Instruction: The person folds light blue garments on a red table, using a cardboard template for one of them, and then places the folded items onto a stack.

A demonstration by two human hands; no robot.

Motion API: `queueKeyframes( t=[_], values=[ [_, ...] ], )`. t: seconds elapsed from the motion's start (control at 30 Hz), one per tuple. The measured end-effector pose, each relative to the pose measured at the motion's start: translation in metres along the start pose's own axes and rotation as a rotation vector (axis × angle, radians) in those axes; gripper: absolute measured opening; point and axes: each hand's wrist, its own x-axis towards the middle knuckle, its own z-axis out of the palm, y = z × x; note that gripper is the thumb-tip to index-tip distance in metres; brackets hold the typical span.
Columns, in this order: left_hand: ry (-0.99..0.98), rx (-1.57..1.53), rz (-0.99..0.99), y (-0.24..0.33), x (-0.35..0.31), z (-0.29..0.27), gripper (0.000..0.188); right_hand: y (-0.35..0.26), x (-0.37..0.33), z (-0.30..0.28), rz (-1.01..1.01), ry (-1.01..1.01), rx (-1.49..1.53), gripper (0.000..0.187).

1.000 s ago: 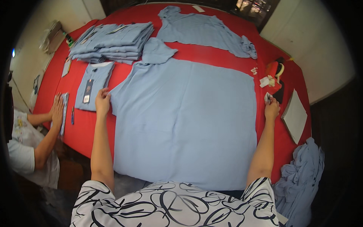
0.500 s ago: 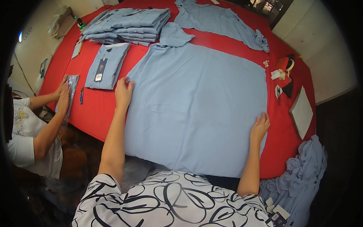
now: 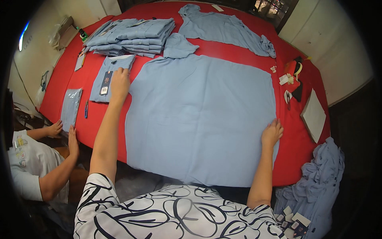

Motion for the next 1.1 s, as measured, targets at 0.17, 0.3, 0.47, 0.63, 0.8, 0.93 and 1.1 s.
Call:
queueKeyframes(
  t=[0.17,0.3,0.47,0.63,0.8,0.93,1.1],
  values=[
    [-0.339,-0.497,-0.04,0.051,-0.012,0.059,0.033,-0.04,0.058,0.002,-0.227,0.052,0.151,0.051],
    [-0.287,-0.282,0.007,0.033,-0.017,0.073,0.043,-0.069,0.071,0.012,-0.158,-0.067,0.095,0.058],
    [-0.272,-0.549,-0.121,0.022,-0.034,0.018,0.033,-0.04,0.067,0.027,-0.181,-0.015,0.082,0.054],
    [-0.723,-0.406,-0.621,0.025,-0.152,-0.135,0.04,-0.002,-0.031,-0.025,-0.254,-0.095,0.178,0.046],
    [-0.786,-0.951,-0.81,0.047,-0.211,-0.157,0.029,0.033,-0.097,-0.013,-0.239,-0.048,0.1,0.049],
    [-0.351,-1.879,-1.205,0.051,-0.217,-0.141,0.034,0.017,-0.098,-0.019,-0.214,-0.022,0.124,0.049],
    [-0.359,-1.936,-1.114,0.027,-0.216,-0.119,0.033,0.018,-0.095,-0.02,-0.235,-0.017,0.113,0.048]
  ],
)
